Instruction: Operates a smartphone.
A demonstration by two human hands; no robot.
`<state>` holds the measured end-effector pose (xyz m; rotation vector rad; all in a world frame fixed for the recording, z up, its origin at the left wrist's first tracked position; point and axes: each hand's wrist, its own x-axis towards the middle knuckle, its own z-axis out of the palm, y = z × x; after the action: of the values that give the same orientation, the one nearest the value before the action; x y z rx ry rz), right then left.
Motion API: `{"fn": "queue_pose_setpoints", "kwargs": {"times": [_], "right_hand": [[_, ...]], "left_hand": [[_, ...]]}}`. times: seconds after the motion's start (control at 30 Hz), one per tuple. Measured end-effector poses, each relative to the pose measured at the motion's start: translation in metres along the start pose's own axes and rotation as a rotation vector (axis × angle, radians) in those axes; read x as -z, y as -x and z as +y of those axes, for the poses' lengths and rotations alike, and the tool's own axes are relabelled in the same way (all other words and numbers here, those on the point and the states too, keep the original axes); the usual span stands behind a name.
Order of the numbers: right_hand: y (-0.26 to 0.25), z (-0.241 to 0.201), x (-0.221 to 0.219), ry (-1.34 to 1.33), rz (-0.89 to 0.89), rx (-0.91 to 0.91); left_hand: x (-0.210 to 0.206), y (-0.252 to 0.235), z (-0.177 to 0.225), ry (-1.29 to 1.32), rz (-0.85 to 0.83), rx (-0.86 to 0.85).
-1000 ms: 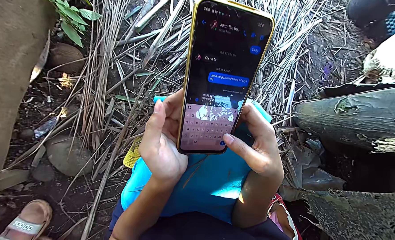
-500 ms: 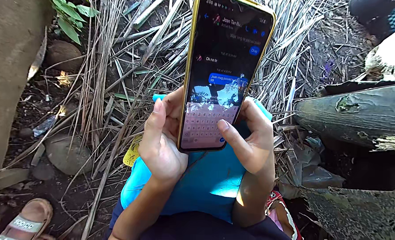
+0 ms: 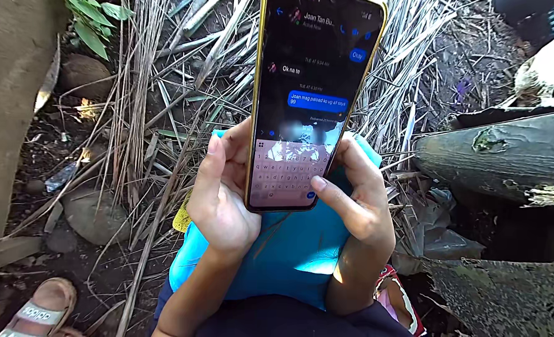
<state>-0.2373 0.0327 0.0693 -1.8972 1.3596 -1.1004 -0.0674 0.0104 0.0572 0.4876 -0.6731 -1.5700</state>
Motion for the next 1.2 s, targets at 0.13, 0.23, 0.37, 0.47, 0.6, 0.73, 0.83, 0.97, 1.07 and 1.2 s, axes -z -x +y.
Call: {"fn": "queue_pose_setpoints", "kwargs": {"times": [0.13, 0.23, 0.37, 0.47, 0.6, 0.73, 0.83, 0.97, 1.07, 1.2], "right_hand": [[-0.001, -0.003, -0.007, 0.051, 0.072, -0.039], [-0.003, -0.007, -0.012, 0.091, 0.13, -0.088], [-0.003, -0.008, -0.011, 0.068, 0.133, -0.067], [-0.002, -0.005, -0.007, 0.04, 0.087, -0.038], [0.0, 0.003, 0.004, -0.055, -0.042, 0.044], [0.0, 0.0, 0.0, -0.041, 0.017, 0.011], [-0.006, -0.011, -0.015, 0.006, 0.194, -0.101], [-0.008, -0.017, -0.023, 0.028, 0.29, -0.164], [-0.008, -0.015, -0.021, 0.005, 0.259, -0.131], [-0.005, -0.014, -0.021, 0.041, 0.224, -0.118]], "left_hand": [[0.0, 0.0, 0.0, -0.021, -0.001, -0.002], [-0.001, 0.0, -0.001, -0.024, -0.001, -0.014], [-0.001, 0.0, -0.001, -0.012, -0.008, -0.019], [-0.001, 0.0, -0.001, -0.013, 0.011, -0.009], [0.0, 0.0, 0.0, 0.024, 0.013, 0.011], [-0.001, 0.0, 0.0, 0.005, 0.004, 0.004], [-0.001, 0.0, -0.002, -0.056, -0.027, -0.047], [-0.001, 0.0, -0.004, -0.072, -0.046, -0.069], [0.0, 0.001, -0.002, -0.06, -0.048, -0.052], [-0.001, 0.0, -0.003, -0.05, -0.04, -0.049]]}}
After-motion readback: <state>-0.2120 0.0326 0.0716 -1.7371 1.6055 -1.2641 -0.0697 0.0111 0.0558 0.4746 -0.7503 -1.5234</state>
